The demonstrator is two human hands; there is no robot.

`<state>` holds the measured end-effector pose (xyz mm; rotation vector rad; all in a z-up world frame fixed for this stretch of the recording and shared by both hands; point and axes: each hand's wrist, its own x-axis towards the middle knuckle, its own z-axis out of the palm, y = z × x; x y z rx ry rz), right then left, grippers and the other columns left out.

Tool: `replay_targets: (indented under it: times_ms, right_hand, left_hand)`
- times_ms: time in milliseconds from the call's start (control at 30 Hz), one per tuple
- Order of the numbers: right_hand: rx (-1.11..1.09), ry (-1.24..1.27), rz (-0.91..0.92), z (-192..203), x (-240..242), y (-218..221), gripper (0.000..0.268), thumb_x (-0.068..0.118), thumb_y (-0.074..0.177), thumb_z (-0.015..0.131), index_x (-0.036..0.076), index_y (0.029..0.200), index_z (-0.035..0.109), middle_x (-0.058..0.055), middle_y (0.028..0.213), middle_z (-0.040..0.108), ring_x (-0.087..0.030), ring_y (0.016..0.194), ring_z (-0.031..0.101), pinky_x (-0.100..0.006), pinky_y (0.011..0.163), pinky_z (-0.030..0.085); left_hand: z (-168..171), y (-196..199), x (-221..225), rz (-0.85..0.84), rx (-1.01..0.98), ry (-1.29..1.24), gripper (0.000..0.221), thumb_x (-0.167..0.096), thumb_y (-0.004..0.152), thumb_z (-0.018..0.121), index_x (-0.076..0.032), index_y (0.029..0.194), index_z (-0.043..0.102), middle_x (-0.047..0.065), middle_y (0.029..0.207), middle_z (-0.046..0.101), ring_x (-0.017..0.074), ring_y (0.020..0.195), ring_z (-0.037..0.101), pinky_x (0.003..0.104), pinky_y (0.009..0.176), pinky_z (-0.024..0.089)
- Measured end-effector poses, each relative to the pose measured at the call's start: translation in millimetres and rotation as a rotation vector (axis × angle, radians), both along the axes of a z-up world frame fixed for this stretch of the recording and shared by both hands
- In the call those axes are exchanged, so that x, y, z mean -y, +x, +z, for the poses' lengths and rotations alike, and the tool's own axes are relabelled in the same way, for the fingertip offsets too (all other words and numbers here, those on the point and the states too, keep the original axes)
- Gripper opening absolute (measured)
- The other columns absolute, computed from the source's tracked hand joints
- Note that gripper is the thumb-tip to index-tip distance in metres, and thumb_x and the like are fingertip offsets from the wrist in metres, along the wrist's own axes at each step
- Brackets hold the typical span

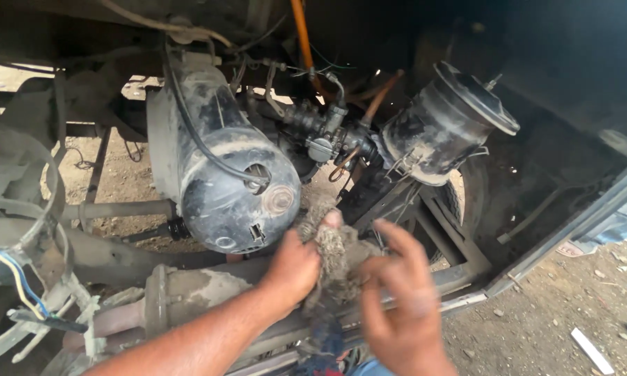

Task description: Cleaning and assembling mechanical components of a vehicle engine.

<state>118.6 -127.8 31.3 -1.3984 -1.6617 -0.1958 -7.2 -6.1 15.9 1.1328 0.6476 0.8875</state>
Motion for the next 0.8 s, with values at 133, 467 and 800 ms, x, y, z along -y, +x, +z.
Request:
replay_targets:
  times_ms: [133,467,800]
  right_hand:
    - [-0.259,-0.144,0.125,10,-9,4,0.064,0.021,0.095,0.066,0.006,0.153,0.041,-0.020,0.155,0.052,-0.023,0.096,0.066,-0.039,0.106,0.048]
    - [-0.252,-0.061,0.174,-15,-28,-8,0.068,0.034,0.105,0.049,0.003,0.161,0.026,-0.020,0.144,0.063,-0.022,0.109,0.069,-0.033,0.099,0.050]
    - [-0.272,0.160,-0.005,-27,-32,-19,0.060,0.006,0.099,0.053,-0.003,0.155,0.033,-0.024,0.136,0.065,-0.024,0.112,0.069,-0.033,0.095,0.054]
  left_hand:
    - [-26,15,1,-0.259,0.092,-0.080,0.046,-0.048,0.104,0.054,-0.006,0.099,0.071,-0.003,0.086,0.069,0.0072,0.081,0.061,0.031,0.070,0.051]
    - [-15,1,10,-0.238,-0.138,0.438,0.020,-0.013,0.086,0.064,-0.003,0.102,0.071,0.011,0.091,0.078,0.0159,0.086,0.072,0.037,0.076,0.057]
    - [-7,-2,11,-0.141,-0.441,0.485,0.032,-0.031,0.080,0.074,-0.008,0.102,0.076,0.017,0.090,0.077,0.0275,0.087,0.076,0.040,0.074,0.058]
